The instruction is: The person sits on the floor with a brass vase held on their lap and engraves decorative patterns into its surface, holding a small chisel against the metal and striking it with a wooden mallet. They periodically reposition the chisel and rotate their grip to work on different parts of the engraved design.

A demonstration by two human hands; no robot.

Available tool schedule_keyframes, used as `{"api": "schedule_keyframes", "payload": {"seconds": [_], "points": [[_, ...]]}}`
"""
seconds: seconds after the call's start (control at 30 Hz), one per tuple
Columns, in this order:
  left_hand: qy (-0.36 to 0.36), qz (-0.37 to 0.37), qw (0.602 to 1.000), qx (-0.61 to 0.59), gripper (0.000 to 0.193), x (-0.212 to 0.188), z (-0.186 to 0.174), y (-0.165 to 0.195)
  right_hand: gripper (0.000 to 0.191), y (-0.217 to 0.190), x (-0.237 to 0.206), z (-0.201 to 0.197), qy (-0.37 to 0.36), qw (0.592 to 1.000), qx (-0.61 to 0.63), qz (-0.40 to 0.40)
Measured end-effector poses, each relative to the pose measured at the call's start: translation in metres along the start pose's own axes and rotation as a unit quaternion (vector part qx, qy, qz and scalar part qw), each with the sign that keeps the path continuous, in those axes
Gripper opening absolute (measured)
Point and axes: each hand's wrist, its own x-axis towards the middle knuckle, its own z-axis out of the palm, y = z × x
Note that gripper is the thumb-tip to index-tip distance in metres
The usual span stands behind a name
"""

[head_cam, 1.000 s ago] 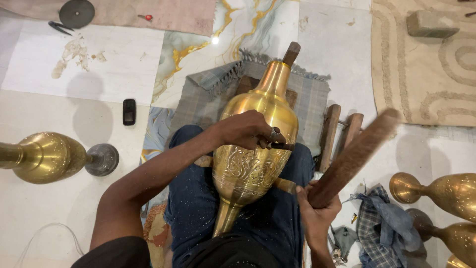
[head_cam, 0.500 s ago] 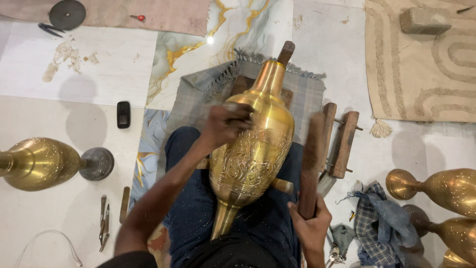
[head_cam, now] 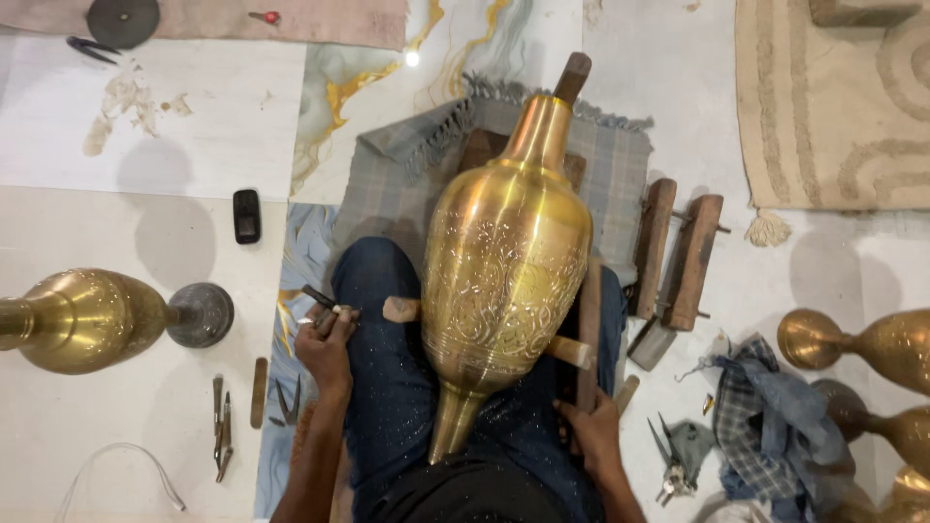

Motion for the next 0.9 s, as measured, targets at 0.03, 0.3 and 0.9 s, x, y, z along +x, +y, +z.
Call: {"api": "schedule_keyframes", "payload": {"seconds": [0.03, 0.3, 0.9], "points": [[0.018, 0.007, 1.000, 0.005, 0.034, -0.002, 0.001, 0.001, 0.031, -0.003, 0.001, -0.002, -0.021, 1.000, 0.007, 0.006], [0.166, 0.089, 0.977, 0.100, 0.034, -0.013, 0.001, -0.001, 0.026, -0.017, 0.007, -0.014, -0.115, 0.989, 0.090, 0.022], [-0.182, 0.166, 0.956, -0.158, 0.013, -0.013, 0.066, 0.034, 0.021, -0.039, -0.021, -0.009, -0.114, 0.989, 0.091, 0.026]]}}
